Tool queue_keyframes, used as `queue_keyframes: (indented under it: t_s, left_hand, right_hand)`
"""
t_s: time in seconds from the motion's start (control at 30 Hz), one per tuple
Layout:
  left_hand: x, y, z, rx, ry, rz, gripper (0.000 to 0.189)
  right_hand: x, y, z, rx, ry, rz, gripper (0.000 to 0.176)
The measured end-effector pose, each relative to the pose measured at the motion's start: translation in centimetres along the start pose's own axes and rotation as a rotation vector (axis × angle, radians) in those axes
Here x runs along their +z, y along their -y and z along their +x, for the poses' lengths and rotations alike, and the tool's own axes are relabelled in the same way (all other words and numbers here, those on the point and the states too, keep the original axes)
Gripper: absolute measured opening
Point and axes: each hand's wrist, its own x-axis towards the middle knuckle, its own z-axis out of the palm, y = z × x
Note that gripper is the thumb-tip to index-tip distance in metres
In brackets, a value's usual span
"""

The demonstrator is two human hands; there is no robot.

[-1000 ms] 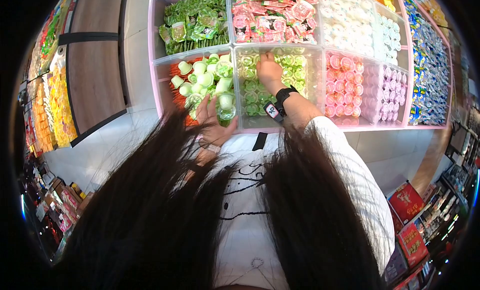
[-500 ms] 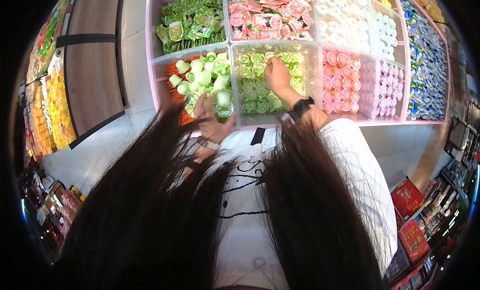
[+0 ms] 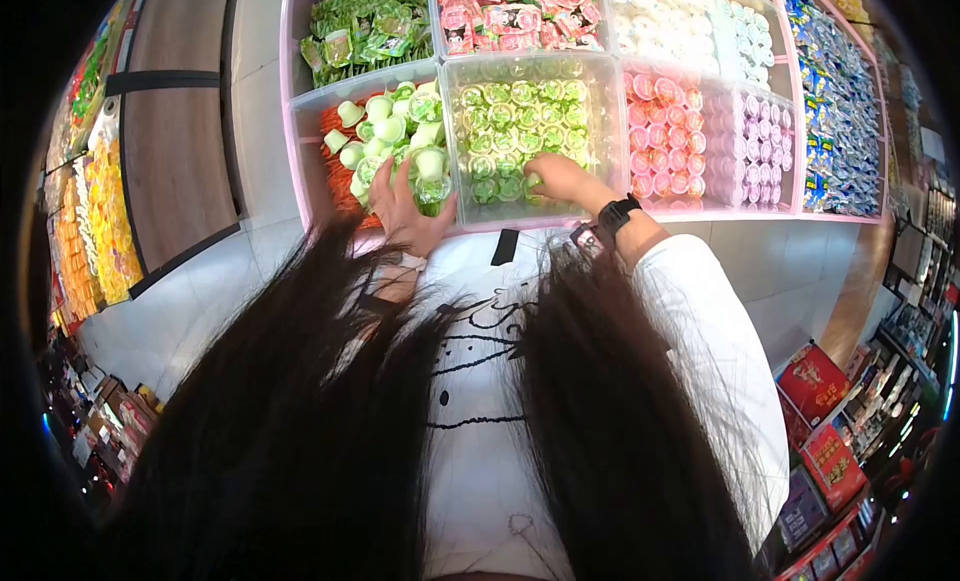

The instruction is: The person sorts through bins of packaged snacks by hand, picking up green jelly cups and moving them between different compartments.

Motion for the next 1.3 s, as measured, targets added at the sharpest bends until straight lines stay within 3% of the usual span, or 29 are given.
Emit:
queue_keyframes:
  t_s: [0.03,0.13,0.17,0.27,0.4,0.5,0.73,0.87,0.97,1.07,1.27,1.3]
  left_hand:
    - [0.2,0.1,0.0,0.028,-0.051,-0.015,0.076]
    - [0.3,0.0,0.0,0.005,-0.074,-0.022,0.074]
    - [0.3,0.0,0.0,0.016,-0.099,-0.018,0.072]
    - [0.3,0.1,-0.1,0.021,-0.094,-0.041,0.071]
    - [0.3,-0.1,-0.1,0.012,-0.1,-0.028,0.069]
    - [0.3,0.4,-0.2,0.039,-0.075,-0.051,0.067]
    - [0.0,0.9,-0.1,0.03,-0.044,-0.052,0.066]
    - [0.2,1.3,-0.2,0.067,-0.038,-0.069,0.065]
    - [0.2,1.2,-0.1,0.073,-0.053,-0.061,0.064]
    - [0.2,1.2,-0.1,0.084,-0.068,-0.061,0.064]
    - [0.1,0.9,-0.1,0.071,-0.079,-0.068,0.064]
    - [0.1,0.8,0.0,0.075,-0.089,-0.068,0.064]
  right_hand:
    - [0.2,-0.1,0.4,-0.04,-0.006,-0.011,0.029]
    - [0.2,-0.8,0.8,0.121,0.057,0.405,0.022]
    - [0.3,-1.1,1.2,0.287,0.114,0.655,0.026]
    - [0.1,-1.4,3.2,0.377,-0.049,0.973,0.03]
    - [-2.0,0.1,8.5,0.514,-0.516,1.474,0.038]
    - [-2.4,0.1,12.3,0.469,-0.602,1.624,0.041]
    - [-0.9,1.8,15.5,0.59,-0.692,1.371,0.04]
    - [-1.5,1.8,14.8,0.559,-0.597,1.366,0.044]
    - [-2.7,2.5,14.1,0.655,-0.512,1.198,0.047]
    - [-3.1,3.2,13.6,0.722,-0.573,1.088,0.049]
    - [-3.0,3.5,11.7,0.709,-0.576,1.034,0.044]
    - [-2.8,3.6,11.4,0.601,-0.708,0.823,0.042]
